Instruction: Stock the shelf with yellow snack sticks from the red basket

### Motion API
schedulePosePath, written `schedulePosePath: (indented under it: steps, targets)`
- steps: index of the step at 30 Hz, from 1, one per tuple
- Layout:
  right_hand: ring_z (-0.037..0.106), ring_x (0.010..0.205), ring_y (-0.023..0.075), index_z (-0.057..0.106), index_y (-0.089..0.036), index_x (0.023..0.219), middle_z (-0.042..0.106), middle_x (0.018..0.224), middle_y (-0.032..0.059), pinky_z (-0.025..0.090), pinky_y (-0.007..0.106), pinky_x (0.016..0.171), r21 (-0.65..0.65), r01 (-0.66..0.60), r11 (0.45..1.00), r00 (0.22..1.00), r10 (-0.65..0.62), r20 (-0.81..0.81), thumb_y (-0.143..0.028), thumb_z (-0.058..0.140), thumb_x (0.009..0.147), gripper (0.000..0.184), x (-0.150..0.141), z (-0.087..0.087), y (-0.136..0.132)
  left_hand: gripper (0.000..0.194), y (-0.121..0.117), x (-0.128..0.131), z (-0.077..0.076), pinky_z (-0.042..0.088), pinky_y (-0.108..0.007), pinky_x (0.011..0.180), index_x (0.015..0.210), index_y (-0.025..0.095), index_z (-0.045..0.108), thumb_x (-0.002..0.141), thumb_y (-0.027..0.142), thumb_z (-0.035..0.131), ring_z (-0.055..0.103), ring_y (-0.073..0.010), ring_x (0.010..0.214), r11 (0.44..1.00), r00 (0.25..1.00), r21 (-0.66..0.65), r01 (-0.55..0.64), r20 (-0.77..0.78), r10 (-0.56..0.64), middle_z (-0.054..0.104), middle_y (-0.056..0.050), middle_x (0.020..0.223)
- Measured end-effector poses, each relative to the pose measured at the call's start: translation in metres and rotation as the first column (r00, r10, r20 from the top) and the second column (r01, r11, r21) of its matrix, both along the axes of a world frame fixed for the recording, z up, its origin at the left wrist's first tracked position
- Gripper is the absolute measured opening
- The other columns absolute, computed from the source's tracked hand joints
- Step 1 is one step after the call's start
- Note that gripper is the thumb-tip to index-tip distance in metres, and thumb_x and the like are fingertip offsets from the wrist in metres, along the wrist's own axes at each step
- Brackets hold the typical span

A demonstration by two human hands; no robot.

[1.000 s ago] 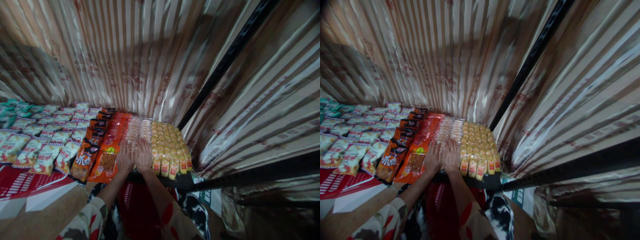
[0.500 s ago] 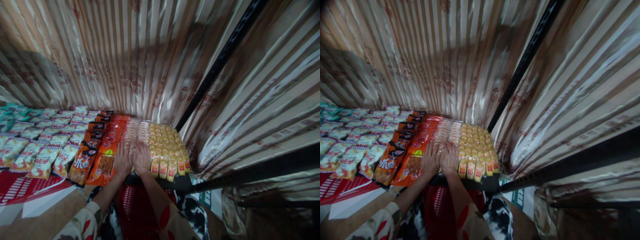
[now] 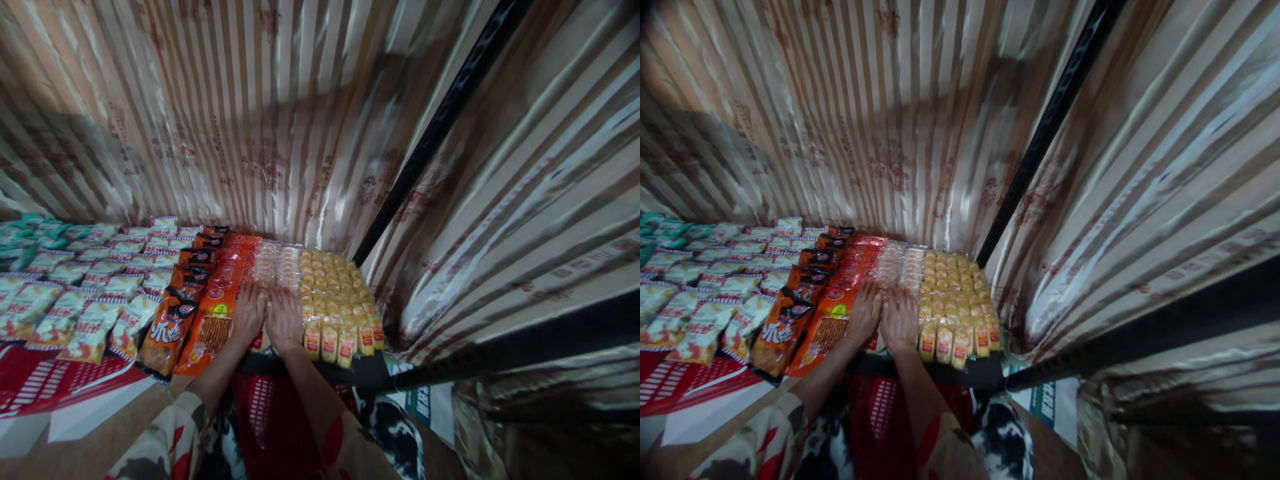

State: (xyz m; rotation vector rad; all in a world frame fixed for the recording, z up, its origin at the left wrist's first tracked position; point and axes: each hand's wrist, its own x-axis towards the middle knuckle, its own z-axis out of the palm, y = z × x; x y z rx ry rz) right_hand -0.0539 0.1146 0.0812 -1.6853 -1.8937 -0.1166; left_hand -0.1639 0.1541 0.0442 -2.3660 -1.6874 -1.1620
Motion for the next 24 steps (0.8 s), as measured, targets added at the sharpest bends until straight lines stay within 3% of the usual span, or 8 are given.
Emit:
schedulePosePath:
  steps: [5, 11, 20, 24]
  targets:
    - [0.042, 0.124, 0.0231, 0.055, -0.016, 0.124, 0.054, 0.129, 0.0124, 0.029, 0.042, 0.104, 0.001, 0.009, 1.000, 1.000, -0.009, 0.002, -0.026, 0.037, 0.092, 0.038, -0.001, 0.000, 0.000, 0.043, -0.001, 0.000, -0.001, 0.033, -0.050, 0.107, 0.120, 0.012, 0.051, 0.093, 0.028, 0.022, 0.038, -0.0241, 0.130, 1.000, 1.000, -0.018, -0.019, -0.013, 0.019, 0.056, -0.014, 0.124]
    - [0.030, 0.133, 0.0246, 0.052, -0.017, 0.127, 0.041, 0.141, 0.0135, 0.026, 0.043, 0.106, -0.019, 0.027, 0.999, 1.000, -0.027, 0.010, -0.028, 0.040, 0.091, 0.039, -0.002, -0.001, 0.001, 0.043, -0.002, 0.001, 0.000, 0.034, -0.048, 0.107, 0.117, 0.011, 0.053, 0.093, 0.030, 0.023, 0.039, -0.0242, 0.129, 1.000, 0.999, -0.001, -0.031, -0.007, 0.031, 0.057, -0.014, 0.123]
    - [0.036, 0.129, 0.0254, 0.051, -0.016, 0.128, 0.050, 0.133, 0.0135, 0.025, 0.043, 0.106, -0.045, 0.037, 0.998, 0.999, -0.036, 0.039, -0.026, 0.040, 0.091, 0.040, -0.003, -0.002, 0.002, 0.042, 0.008, 0.005, 0.026, 0.033, -0.050, 0.107, 0.123, 0.016, 0.050, 0.093, 0.032, 0.026, 0.027, -0.0241, 0.136, 0.998, 0.997, 0.014, -0.057, 0.048, 0.056, 0.047, -0.011, 0.136]
    - [0.036, 0.128, 0.0249, 0.051, -0.014, 0.128, 0.050, 0.134, 0.0136, 0.025, 0.041, 0.106, -0.045, 0.033, 0.998, 0.998, -0.031, 0.047, -0.024, 0.040, 0.090, 0.041, -0.001, -0.003, 0.002, 0.044, 0.023, 0.010, 0.030, 0.034, -0.049, 0.105, 0.125, 0.012, 0.049, 0.093, 0.031, 0.024, 0.029, -0.0252, 0.135, 0.994, 0.997, -0.076, -0.072, -0.025, 0.071, 0.048, -0.013, 0.135]
